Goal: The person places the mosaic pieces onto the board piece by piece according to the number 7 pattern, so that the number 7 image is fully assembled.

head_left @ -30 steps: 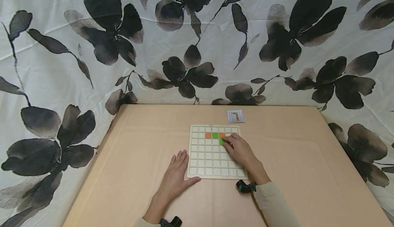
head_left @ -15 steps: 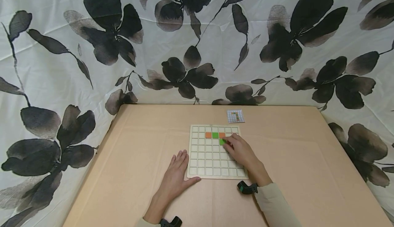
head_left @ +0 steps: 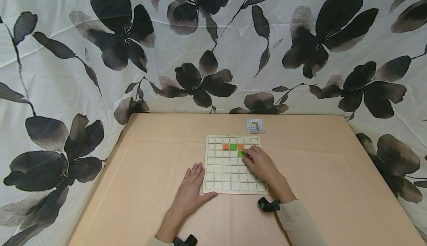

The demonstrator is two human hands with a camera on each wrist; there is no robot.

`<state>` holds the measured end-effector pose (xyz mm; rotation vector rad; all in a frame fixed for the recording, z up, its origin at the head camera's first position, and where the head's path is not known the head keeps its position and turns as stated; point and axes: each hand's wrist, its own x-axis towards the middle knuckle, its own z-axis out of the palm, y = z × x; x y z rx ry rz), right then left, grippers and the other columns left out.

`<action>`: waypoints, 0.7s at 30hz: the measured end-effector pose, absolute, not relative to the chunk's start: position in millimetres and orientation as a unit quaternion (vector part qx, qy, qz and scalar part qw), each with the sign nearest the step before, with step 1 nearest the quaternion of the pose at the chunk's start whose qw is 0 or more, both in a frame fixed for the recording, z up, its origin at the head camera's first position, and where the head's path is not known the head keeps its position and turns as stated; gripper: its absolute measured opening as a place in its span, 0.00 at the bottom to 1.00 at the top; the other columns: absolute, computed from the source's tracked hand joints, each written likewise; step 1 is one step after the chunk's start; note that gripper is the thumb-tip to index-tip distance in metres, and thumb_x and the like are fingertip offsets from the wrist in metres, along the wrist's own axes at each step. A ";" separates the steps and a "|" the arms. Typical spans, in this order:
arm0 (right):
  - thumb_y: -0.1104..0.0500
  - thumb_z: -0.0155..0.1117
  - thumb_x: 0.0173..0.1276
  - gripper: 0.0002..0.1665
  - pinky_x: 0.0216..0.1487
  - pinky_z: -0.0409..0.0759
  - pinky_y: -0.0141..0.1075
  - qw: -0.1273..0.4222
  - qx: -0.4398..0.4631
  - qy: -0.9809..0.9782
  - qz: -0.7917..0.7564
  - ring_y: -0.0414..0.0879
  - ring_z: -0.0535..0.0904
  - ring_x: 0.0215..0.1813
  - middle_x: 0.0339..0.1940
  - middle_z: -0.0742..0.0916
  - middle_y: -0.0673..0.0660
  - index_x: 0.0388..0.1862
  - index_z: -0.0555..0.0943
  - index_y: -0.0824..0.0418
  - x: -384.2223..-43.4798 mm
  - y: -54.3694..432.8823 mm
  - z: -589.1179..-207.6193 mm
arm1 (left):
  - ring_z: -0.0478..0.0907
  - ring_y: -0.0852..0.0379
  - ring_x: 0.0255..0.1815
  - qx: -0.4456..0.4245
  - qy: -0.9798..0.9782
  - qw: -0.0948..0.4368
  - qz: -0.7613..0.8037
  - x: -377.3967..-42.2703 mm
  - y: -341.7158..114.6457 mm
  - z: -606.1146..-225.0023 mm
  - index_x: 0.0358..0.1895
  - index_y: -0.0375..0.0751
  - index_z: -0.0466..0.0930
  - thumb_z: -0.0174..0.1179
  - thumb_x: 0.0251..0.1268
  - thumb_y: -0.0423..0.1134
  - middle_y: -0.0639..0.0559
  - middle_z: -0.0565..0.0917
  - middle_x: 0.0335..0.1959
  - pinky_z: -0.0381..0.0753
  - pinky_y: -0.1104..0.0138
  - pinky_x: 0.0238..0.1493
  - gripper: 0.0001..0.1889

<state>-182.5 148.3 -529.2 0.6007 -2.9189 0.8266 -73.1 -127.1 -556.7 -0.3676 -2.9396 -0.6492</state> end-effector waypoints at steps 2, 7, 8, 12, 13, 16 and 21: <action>0.53 0.66 0.71 0.20 0.40 0.78 0.35 0.023 0.193 -0.944 0.267 0.41 0.73 0.39 0.40 0.81 0.50 0.58 0.84 0.60 -182.3 148.2 -528.8 | 0.54 0.46 0.82 -0.121 -0.968 0.054 -0.213 -73.0 -127.2 -556.4 0.74 0.31 0.64 0.61 0.57 0.71 0.40 0.62 0.79 0.49 0.56 0.85 0.53; 0.53 0.67 0.71 0.20 0.38 0.78 0.34 0.022 0.191 -0.944 0.268 0.41 0.72 0.39 0.39 0.81 0.49 0.57 0.84 0.61 -181.5 148.3 -528.8 | 0.54 0.46 0.82 -0.123 -0.968 0.055 -0.212 -73.0 -127.4 -555.8 0.74 0.31 0.63 0.61 0.57 0.72 0.40 0.62 0.79 0.49 0.55 0.85 0.53; 0.53 0.67 0.71 0.20 0.38 0.78 0.34 0.023 0.191 -0.944 0.267 0.40 0.72 0.38 0.39 0.81 0.49 0.57 0.84 0.61 -181.5 148.5 -529.2 | 0.54 0.46 0.82 -0.123 -0.968 0.054 -0.212 -73.0 -127.5 -555.9 0.74 0.31 0.63 0.61 0.57 0.71 0.40 0.61 0.79 0.49 0.55 0.85 0.53; 0.53 0.67 0.71 0.20 0.38 0.77 0.33 0.026 0.193 -0.944 0.264 0.40 0.71 0.38 0.39 0.81 0.49 0.57 0.84 0.61 -181.7 150.0 -531.1 | 0.54 0.46 0.82 -0.123 -0.968 0.054 -0.214 -72.5 -127.5 -555.9 0.74 0.31 0.63 0.61 0.57 0.71 0.40 0.61 0.79 0.49 0.56 0.85 0.53; 0.53 0.66 0.71 0.20 0.38 0.76 0.33 0.028 0.195 -0.944 0.264 0.40 0.71 0.38 0.39 0.81 0.49 0.57 0.84 0.61 -181.8 150.4 -531.4 | 0.54 0.46 0.82 -0.123 -0.968 0.054 -0.214 -72.4 -127.5 -556.0 0.74 0.31 0.63 0.61 0.57 0.71 0.40 0.61 0.79 0.49 0.56 0.85 0.53; 0.53 0.66 0.71 0.19 0.37 0.75 0.33 0.032 0.198 -0.943 0.265 0.40 0.71 0.38 0.38 0.81 0.49 0.57 0.85 0.61 -181.3 150.8 -531.3 | 0.54 0.46 0.82 -0.122 -0.968 0.055 -0.213 -72.1 -127.3 -555.8 0.74 0.31 0.63 0.61 0.57 0.71 0.40 0.61 0.79 0.49 0.56 0.85 0.53; 0.54 0.66 0.71 0.18 0.37 0.76 0.34 0.039 0.202 -0.940 0.271 0.41 0.71 0.38 0.38 0.82 0.49 0.55 0.85 0.61 -179.1 151.1 -529.5 | 0.54 0.46 0.82 -0.121 -0.969 0.053 -0.210 -71.7 -127.1 -555.7 0.75 0.31 0.63 0.60 0.57 0.72 0.40 0.61 0.79 0.49 0.55 0.85 0.54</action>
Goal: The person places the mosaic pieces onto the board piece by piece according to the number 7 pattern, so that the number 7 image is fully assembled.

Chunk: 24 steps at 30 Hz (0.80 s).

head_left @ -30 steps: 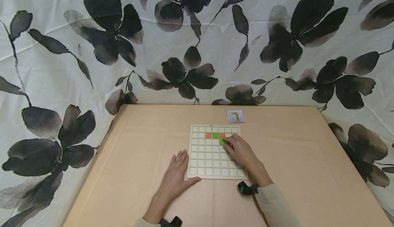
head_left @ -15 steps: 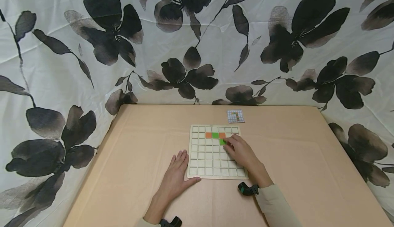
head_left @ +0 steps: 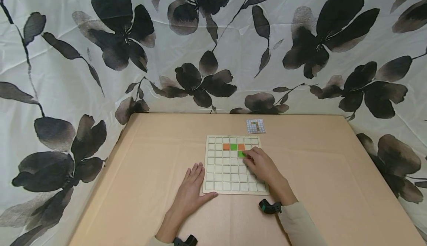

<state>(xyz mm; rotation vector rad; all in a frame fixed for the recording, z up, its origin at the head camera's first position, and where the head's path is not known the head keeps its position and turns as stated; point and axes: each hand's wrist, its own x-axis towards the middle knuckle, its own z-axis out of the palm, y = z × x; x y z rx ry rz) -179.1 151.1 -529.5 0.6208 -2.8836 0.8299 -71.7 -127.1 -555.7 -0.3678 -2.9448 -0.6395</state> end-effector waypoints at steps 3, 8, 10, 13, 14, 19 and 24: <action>0.55 0.66 0.71 0.18 0.38 0.77 0.35 0.038 0.202 -0.941 0.270 0.41 0.71 0.40 0.39 0.82 0.50 0.55 0.85 0.61 -177.5 151.7 -528.5 | 0.54 0.46 0.82 -0.120 -0.969 0.051 -0.210 -71.7 -127.1 -556.2 0.75 0.32 0.63 0.60 0.57 0.72 0.40 0.61 0.79 0.49 0.55 0.85 0.54; 0.55 0.66 0.71 0.18 0.43 0.81 0.39 0.041 0.202 -0.941 0.269 0.43 0.75 0.44 0.43 0.83 0.51 0.56 0.85 0.61 -174.7 154.1 -525.6 | 0.53 0.46 0.82 -0.121 -0.968 0.053 -0.212 -72.1 -127.4 -557.0 0.75 0.32 0.63 0.60 0.57 0.72 0.41 0.61 0.79 0.48 0.56 0.86 0.54; 0.55 0.66 0.72 0.18 0.46 0.83 0.42 0.043 0.204 -0.939 0.272 0.45 0.76 0.46 0.43 0.84 0.52 0.55 0.85 0.61 -173.6 155.7 -524.3 | 0.53 0.47 0.82 -0.121 -0.968 0.053 -0.213 -72.3 -127.5 -557.3 0.74 0.32 0.63 0.61 0.57 0.72 0.41 0.61 0.79 0.48 0.56 0.86 0.54; 0.55 0.66 0.71 0.18 0.49 0.84 0.44 0.054 0.208 -0.939 0.269 0.46 0.78 0.48 0.44 0.84 0.53 0.55 0.85 0.62 -172.3 158.3 -524.1 | 0.53 0.46 0.82 -0.121 -0.968 0.053 -0.213 -72.6 -127.5 -557.4 0.75 0.32 0.63 0.61 0.57 0.72 0.41 0.62 0.79 0.48 0.56 0.86 0.54; 0.55 0.66 0.71 0.18 0.49 0.84 0.44 0.057 0.208 -0.939 0.268 0.46 0.78 0.48 0.44 0.84 0.53 0.55 0.85 0.62 -171.9 159.1 -523.9 | 0.54 0.46 0.82 -0.121 -0.968 0.053 -0.213 -72.7 -127.5 -557.4 0.75 0.32 0.63 0.61 0.57 0.72 0.41 0.62 0.79 0.48 0.56 0.86 0.54; 0.56 0.67 0.69 0.19 0.46 0.83 0.43 0.055 0.202 -0.942 0.263 0.46 0.76 0.46 0.44 0.83 0.54 0.56 0.84 0.63 -169.6 162.4 -521.7 | 0.53 0.47 0.83 -0.120 -0.968 0.051 -0.215 -73.0 -127.7 -557.8 0.75 0.32 0.63 0.61 0.57 0.72 0.41 0.61 0.79 0.47 0.57 0.86 0.54; 0.56 0.67 0.69 0.19 0.49 0.85 0.43 0.039 0.188 -0.946 0.261 0.47 0.77 0.49 0.46 0.83 0.54 0.56 0.83 0.63 -167.9 166.9 -520.9 | 0.53 0.47 0.83 -0.120 -0.968 0.050 -0.216 -72.8 -127.7 -557.8 0.75 0.32 0.63 0.60 0.57 0.72 0.41 0.61 0.79 0.47 0.57 0.86 0.54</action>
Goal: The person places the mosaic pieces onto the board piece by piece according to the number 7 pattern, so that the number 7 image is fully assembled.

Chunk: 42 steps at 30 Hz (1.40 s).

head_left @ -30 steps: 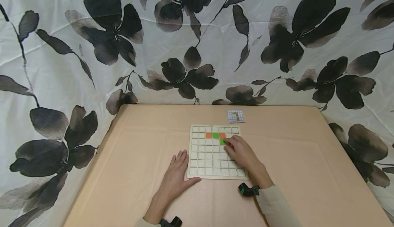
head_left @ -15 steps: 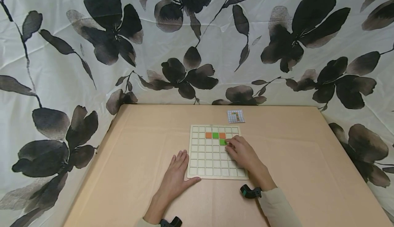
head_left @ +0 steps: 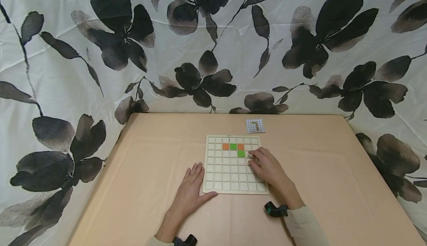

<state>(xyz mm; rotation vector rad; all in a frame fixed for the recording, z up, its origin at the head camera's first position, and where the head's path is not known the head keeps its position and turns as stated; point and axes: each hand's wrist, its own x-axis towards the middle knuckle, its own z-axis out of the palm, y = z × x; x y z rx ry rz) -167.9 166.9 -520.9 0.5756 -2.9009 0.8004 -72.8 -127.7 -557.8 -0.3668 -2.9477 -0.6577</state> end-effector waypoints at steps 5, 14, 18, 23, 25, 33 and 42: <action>0.55 0.68 0.68 0.21 0.45 0.82 0.41 0.039 0.182 -0.948 0.257 0.46 0.75 0.46 0.46 0.83 0.54 0.57 0.82 0.63 -166.2 173.2 -521.8 | 0.53 0.47 0.83 -0.120 -0.968 0.049 -0.213 -72.8 -127.6 -558.0 0.75 0.32 0.63 0.60 0.57 0.73 0.40 0.61 0.79 0.47 0.56 0.86 0.54; 0.56 0.68 0.67 0.22 0.37 0.71 0.34 0.053 0.185 -0.947 0.257 0.44 0.70 0.42 0.42 0.81 0.53 0.57 0.82 0.63 -163.4 184.9 -522.6 | 0.53 0.47 0.83 -0.120 -0.969 0.047 -0.213 -73.1 -127.6 -556.7 0.75 0.31 0.63 0.60 0.57 0.72 0.41 0.60 0.79 0.47 0.57 0.86 0.54; 0.54 0.67 0.68 0.22 0.38 0.71 0.34 0.035 0.171 -0.951 0.256 0.45 0.70 0.43 0.41 0.79 0.52 0.58 0.81 0.62 -161.8 188.8 -522.9 | 0.53 0.46 0.83 -0.121 -0.969 0.049 -0.210 -73.2 -127.5 -556.0 0.74 0.31 0.63 0.60 0.57 0.72 0.40 0.61 0.79 0.47 0.57 0.86 0.54; 0.54 0.67 0.68 0.23 0.44 0.77 0.39 0.024 0.161 -0.954 0.252 0.47 0.72 0.47 0.45 0.80 0.53 0.59 0.80 0.62 -159.6 194.2 -525.3 | 0.53 0.46 0.82 -0.121 -0.968 0.050 -0.213 -73.0 -127.4 -555.7 0.74 0.31 0.63 0.61 0.57 0.72 0.40 0.61 0.79 0.48 0.56 0.86 0.53; 0.54 0.68 0.68 0.23 0.48 0.81 0.42 0.028 0.160 -0.954 0.253 0.48 0.73 0.49 0.47 0.81 0.54 0.59 0.80 0.62 -158.9 196.9 -526.2 | 0.53 0.46 0.82 -0.121 -0.968 0.049 -0.214 -72.8 -127.3 -555.7 0.74 0.31 0.63 0.61 0.57 0.72 0.40 0.61 0.79 0.48 0.56 0.86 0.53; 0.57 0.68 0.68 0.21 0.52 0.84 0.46 0.034 0.150 -0.954 0.257 0.50 0.75 0.50 0.49 0.82 0.57 0.57 0.81 0.64 -157.5 206.4 -530.5 | 0.54 0.46 0.82 -0.120 -0.968 0.048 -0.216 -72.1 -127.3 -556.8 0.74 0.31 0.63 0.61 0.57 0.72 0.40 0.62 0.79 0.48 0.56 0.86 0.53; 0.60 0.69 0.67 0.17 0.41 0.80 0.38 0.060 0.149 -0.953 0.258 0.47 0.74 0.44 0.44 0.81 0.56 0.53 0.83 0.65 -156.0 214.6 -535.5 | 0.54 0.46 0.82 -0.122 -0.968 0.050 -0.214 -71.9 -127.3 -557.7 0.74 0.31 0.63 0.61 0.57 0.71 0.40 0.62 0.79 0.48 0.56 0.86 0.54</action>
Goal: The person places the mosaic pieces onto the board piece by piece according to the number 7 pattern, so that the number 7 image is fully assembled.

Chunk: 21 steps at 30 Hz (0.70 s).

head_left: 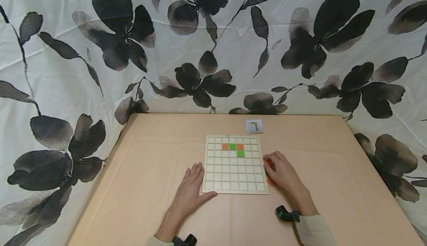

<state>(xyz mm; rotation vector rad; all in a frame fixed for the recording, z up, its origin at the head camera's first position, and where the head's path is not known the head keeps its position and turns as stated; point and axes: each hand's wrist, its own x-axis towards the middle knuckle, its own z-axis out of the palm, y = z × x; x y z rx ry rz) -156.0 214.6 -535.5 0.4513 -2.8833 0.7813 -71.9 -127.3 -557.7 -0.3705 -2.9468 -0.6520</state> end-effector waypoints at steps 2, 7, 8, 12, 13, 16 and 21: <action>0.60 0.69 0.67 0.16 0.39 0.80 0.37 0.066 0.150 -0.951 0.262 0.46 0.74 0.43 0.43 0.81 0.56 0.51 0.83 0.66 -156.1 215.8 -536.7 | 0.54 0.46 0.82 -0.121 -0.968 0.050 -0.214 -71.9 -127.2 -557.8 0.74 0.31 0.63 0.61 0.57 0.71 0.40 0.62 0.79 0.48 0.56 0.86 0.54; 0.60 0.68 0.68 0.14 0.38 0.79 0.36 0.069 0.149 -0.950 0.265 0.46 0.74 0.42 0.43 0.81 0.56 0.50 0.84 0.66 -156.7 217.9 -538.3 | 0.53 0.46 0.82 -0.119 -0.968 0.046 -0.217 -72.1 -127.1 -557.8 0.74 0.31 0.63 0.61 0.57 0.72 0.40 0.61 0.79 0.47 0.56 0.86 0.54; 0.60 0.68 0.68 0.14 0.38 0.79 0.36 0.068 0.149 -0.950 0.266 0.46 0.74 0.42 0.43 0.80 0.56 0.49 0.84 0.66 -156.7 218.2 -538.2 | 0.53 0.46 0.82 -0.118 -0.968 0.045 -0.216 -72.1 -127.1 -557.5 0.74 0.31 0.63 0.61 0.57 0.72 0.40 0.61 0.79 0.47 0.56 0.86 0.54; 0.60 0.69 0.68 0.14 0.38 0.79 0.36 0.068 0.146 -0.951 0.264 0.46 0.74 0.42 0.43 0.80 0.56 0.49 0.85 0.66 -157.2 218.9 -538.2 | 0.53 0.46 0.82 -0.118 -0.968 0.046 -0.215 -72.0 -126.9 -556.6 0.74 0.31 0.63 0.61 0.57 0.72 0.40 0.61 0.79 0.48 0.56 0.86 0.54; 0.60 0.69 0.68 0.14 0.39 0.79 0.36 0.068 0.144 -0.952 0.262 0.46 0.74 0.42 0.43 0.80 0.56 0.49 0.85 0.65 -157.4 218.8 -537.9 | 0.53 0.46 0.82 -0.117 -0.968 0.046 -0.215 -72.1 -126.9 -556.4 0.74 0.31 0.63 0.61 0.57 0.72 0.40 0.61 0.79 0.48 0.56 0.86 0.54; 0.59 0.69 0.68 0.14 0.39 0.79 0.36 0.062 0.141 -0.953 0.261 0.46 0.74 0.42 0.43 0.80 0.56 0.49 0.85 0.66 -157.8 219.2 -537.3 | 0.53 0.46 0.82 -0.118 -0.968 0.047 -0.216 -72.1 -126.8 -555.8 0.74 0.31 0.63 0.61 0.57 0.72 0.40 0.61 0.79 0.48 0.56 0.86 0.54; 0.58 0.68 0.69 0.15 0.40 0.78 0.38 0.044 0.133 -0.956 0.257 0.47 0.73 0.42 0.43 0.79 0.57 0.50 0.85 0.66 -158.2 219.1 -536.2 | 0.54 0.46 0.82 -0.119 -0.968 0.047 -0.216 -72.1 -126.8 -554.9 0.74 0.31 0.63 0.61 0.57 0.72 0.40 0.61 0.79 0.48 0.56 0.86 0.54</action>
